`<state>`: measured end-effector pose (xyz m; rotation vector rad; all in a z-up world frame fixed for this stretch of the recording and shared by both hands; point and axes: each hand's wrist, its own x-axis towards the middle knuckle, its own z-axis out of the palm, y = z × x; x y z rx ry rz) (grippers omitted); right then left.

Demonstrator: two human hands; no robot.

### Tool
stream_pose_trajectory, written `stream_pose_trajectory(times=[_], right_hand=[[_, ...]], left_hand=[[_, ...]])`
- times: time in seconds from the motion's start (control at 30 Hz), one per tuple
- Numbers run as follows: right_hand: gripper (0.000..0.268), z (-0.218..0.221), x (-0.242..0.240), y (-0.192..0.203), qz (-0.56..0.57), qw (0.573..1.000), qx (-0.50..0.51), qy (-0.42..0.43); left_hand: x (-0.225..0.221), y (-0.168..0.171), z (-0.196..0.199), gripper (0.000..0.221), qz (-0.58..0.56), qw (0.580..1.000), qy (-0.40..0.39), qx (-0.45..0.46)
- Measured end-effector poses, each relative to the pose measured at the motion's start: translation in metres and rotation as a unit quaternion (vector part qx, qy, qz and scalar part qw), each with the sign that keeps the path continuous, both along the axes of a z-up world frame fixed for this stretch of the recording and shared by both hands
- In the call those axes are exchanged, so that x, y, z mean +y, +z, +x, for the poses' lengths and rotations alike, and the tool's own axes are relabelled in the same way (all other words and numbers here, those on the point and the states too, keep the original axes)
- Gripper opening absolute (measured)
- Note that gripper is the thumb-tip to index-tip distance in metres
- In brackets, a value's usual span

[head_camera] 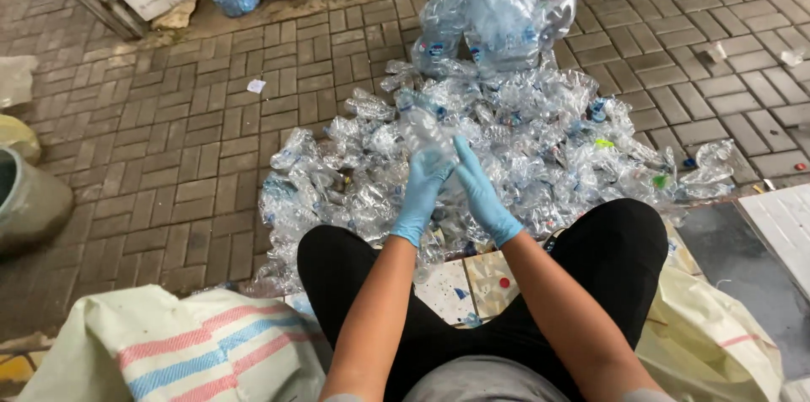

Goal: Sorting and placing plastic bottles into a large collection bag

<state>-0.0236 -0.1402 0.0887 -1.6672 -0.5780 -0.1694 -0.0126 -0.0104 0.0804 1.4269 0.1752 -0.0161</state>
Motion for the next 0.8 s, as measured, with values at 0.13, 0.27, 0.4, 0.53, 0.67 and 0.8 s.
stream_pose_trajectory(times=[0.13,0.27,0.4,0.53,0.67,0.8], right_hand=[[0.060,-0.009,-0.003,0.034,0.041,0.995,0.065,0.064],[0.057,-0.026,-0.004,0.107,-0.027,0.995,0.053,0.084],[0.045,0.020,-0.013,0.103,0.053,0.998,-0.008,0.018],[0.061,0.039,-0.008,0.118,0.244,0.926,0.263,0.118],[0.035,0.047,-0.010,0.108,0.222,0.946,0.233,0.048],[0.035,0.045,-0.004,0.106,0.146,0.968,0.202,0.030]], left_hand=[[-0.005,0.055,-0.016,0.100,-0.080,0.995,0.051,-0.038],[0.003,0.056,0.006,0.102,-0.142,0.987,-0.009,-0.073],[-0.001,0.096,-0.030,0.033,-0.221,0.971,-0.061,-0.070],[-0.003,0.111,-0.050,0.043,-0.270,0.931,-0.224,-0.104],[-0.006,0.091,-0.042,0.038,-0.164,0.971,-0.176,-0.010],[-0.006,0.035,0.007,0.035,-0.023,0.990,-0.140,-0.027]])
